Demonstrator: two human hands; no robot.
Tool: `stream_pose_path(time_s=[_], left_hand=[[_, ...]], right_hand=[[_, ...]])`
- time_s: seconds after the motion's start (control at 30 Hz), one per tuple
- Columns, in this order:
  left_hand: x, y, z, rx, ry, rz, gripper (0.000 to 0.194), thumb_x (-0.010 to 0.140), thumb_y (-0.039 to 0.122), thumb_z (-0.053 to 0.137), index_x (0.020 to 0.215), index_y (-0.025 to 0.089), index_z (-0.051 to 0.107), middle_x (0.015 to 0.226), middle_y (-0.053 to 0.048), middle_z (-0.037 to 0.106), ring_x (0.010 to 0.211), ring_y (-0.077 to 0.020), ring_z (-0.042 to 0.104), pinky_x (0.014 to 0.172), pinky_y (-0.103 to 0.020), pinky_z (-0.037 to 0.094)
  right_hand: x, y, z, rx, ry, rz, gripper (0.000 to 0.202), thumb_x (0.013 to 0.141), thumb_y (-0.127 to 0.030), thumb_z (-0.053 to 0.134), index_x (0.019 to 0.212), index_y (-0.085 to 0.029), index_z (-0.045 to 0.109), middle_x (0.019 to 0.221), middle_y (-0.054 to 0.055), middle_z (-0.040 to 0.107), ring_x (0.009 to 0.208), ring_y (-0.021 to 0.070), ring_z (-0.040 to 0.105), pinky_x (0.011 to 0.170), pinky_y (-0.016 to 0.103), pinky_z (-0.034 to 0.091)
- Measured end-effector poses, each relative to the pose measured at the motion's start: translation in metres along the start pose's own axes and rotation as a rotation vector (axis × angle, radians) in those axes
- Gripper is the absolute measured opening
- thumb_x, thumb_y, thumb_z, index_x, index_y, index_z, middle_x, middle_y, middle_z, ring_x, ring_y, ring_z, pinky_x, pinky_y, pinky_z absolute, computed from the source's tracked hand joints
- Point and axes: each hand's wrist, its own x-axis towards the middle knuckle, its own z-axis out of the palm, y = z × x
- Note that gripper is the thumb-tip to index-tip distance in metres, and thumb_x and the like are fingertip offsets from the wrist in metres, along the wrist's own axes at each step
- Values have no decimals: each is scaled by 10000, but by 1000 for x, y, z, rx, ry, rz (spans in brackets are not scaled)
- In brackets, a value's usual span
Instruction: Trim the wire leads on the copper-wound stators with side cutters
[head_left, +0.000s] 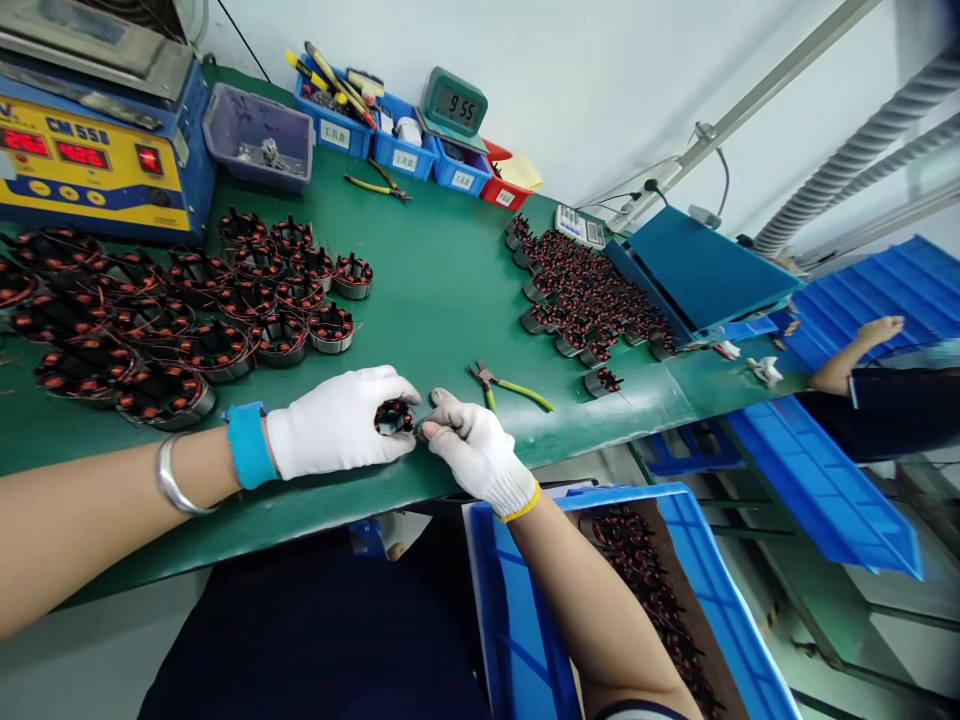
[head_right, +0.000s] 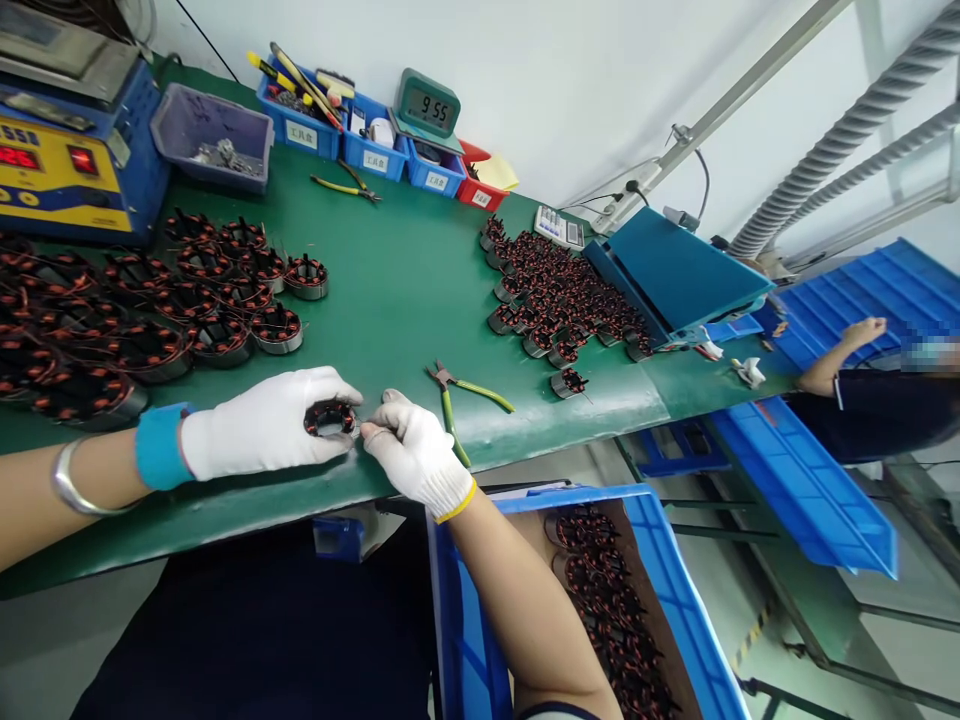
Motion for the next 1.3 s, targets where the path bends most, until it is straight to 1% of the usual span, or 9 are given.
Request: stream_pose_path(time_s=[0.17,0.37,0.5,0.63,0.8,0.97,1.07,1.17,1.3], left_hand=[[3,11,2,88,-23,5,130,753,308,551,834,206,558,821,-4,527,710,-159,512,644,-290,413],[-1,12,20,114,63,59,25,744,206,495,761,188,490,766,-16,497,697,-166,464,648,-300,379],[-1,8,24,114,71,105,44,770,206,478,788,179,507,774,-24,501,716,-172,459,677,-311,382],[0,7,24,125,68,120,42,785,194,462,760,181,493,763,-23,485,713,-170,443,676,-315,375],[1,9,23,93,66,107,37,777,195,457,754,181,483,746,-16,481,691,-161,438,653,-310,376],[4,14,19,65,28,34,40,742,228,464,729,191,472,729,-14,486,675,-161,452,624,-305,395],[6,17,18,69,8,-25,64,752,254,465,756,192,480,752,-23,510,691,-168,482,644,-315,426],[3,17,19,52,5,-63,129,772,275,477,856,180,499,854,-54,557,770,-189,538,708,-341,469],[0,10,15,-47,44,-15,520,731,339,586,1192,158,430,1233,-132,519,1089,-257,541,945,-421,458]], right_hand=[[-6,-7,-3,84,34,96,221,832,-316,540,665,-176,571,680,9,584,866,196,604,756,274,440],[-3,-12,-6,242,1,220,222,809,-329,544,658,-166,545,591,-33,516,547,93,446,508,218,322],[0,-5,-12,382,26,287,265,791,-326,536,589,-186,436,521,-56,458,512,81,432,515,216,333],[-7,-2,-29,35,-100,284,265,820,-351,531,630,-168,563,583,-21,577,540,91,489,516,217,347],[3,-12,-43,36,-21,232,338,768,-425,652,1011,-191,629,817,11,674,697,116,598,596,206,451],[34,-11,-31,314,-538,333,327,673,-433,750,741,-145,610,631,14,641,567,118,607,529,204,503],[42,-8,-24,526,-623,374,311,677,-392,749,692,-125,590,522,-12,582,490,97,580,488,185,500],[37,-7,-19,560,-569,383,199,740,-299,678,684,-130,589,508,-17,582,469,89,573,485,181,495],[19,-5,-6,411,-292,274,120,786,-236,574,706,-150,596,559,-12,613,499,87,582,510,175,474]])
